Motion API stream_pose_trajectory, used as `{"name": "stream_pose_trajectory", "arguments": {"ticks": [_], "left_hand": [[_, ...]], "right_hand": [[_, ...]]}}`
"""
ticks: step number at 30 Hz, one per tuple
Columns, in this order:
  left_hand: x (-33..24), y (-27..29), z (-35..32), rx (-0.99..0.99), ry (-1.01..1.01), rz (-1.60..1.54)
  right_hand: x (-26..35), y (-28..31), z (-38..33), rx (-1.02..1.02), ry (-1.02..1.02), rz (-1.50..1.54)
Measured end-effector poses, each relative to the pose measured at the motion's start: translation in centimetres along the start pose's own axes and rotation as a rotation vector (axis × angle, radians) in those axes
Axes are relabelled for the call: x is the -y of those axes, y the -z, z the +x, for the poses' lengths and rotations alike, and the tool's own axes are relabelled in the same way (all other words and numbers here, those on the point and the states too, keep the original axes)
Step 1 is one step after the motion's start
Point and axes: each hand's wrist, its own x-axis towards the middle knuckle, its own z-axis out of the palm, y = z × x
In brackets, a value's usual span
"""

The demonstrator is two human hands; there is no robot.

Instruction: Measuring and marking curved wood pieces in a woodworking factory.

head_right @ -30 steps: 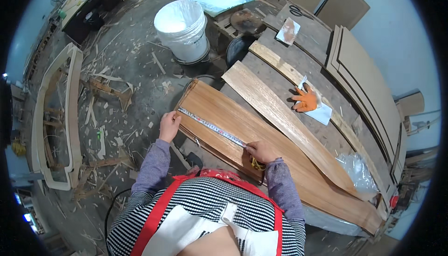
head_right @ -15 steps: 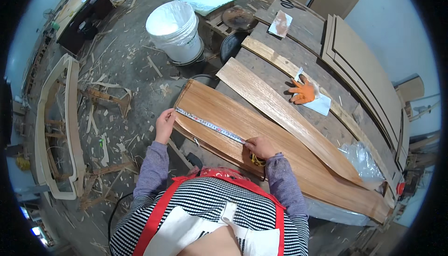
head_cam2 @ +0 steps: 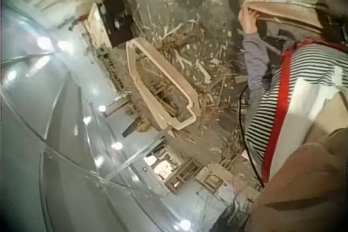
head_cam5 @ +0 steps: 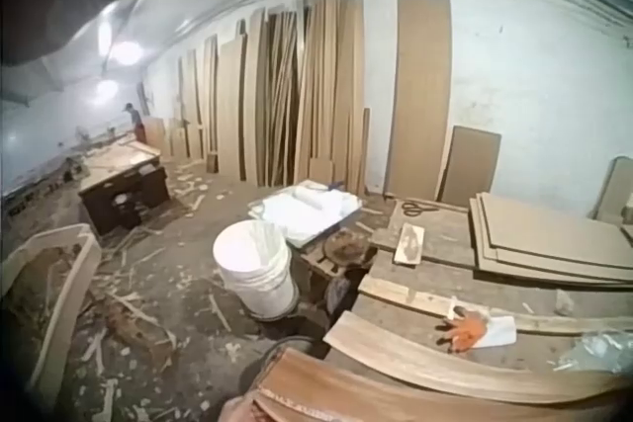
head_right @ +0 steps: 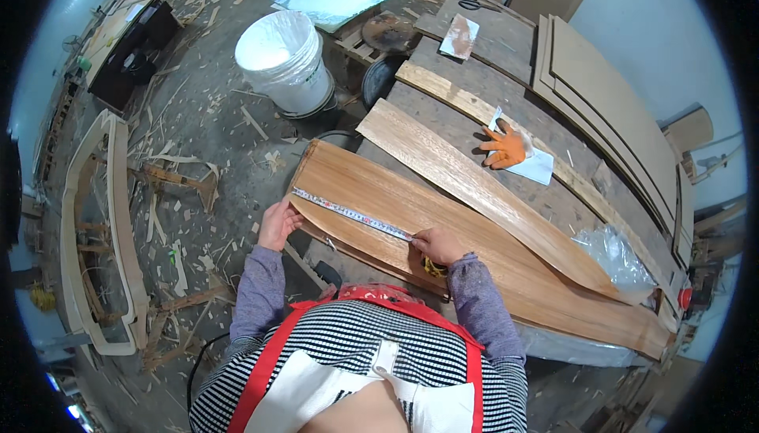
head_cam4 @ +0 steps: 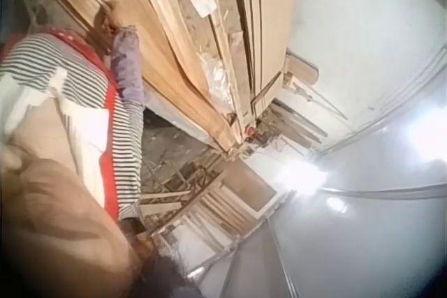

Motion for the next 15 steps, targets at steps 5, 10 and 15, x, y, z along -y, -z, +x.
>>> {"name": "stream_pose_trajectory", "arguments": {"ticks": [5, 10, 15], "left_hand": [[2.3, 1.8, 1.3, 0.003, -0.019, -0.09], [1.5, 1.1, 1.6, -0.004, 0.047, -0.009], [0.9, 0.6, 2.2, -0.09, -0.079, 0.262]], "right_hand": [[-1.5, -1.0, 0.8, 0.055, -0.098, 0.033], [-2.6, -1.5, 1.2, -0.065, 0.042, -0.018], [-1.7, -1.0, 0.5, -0.084, 0.07, -0.01]]}}
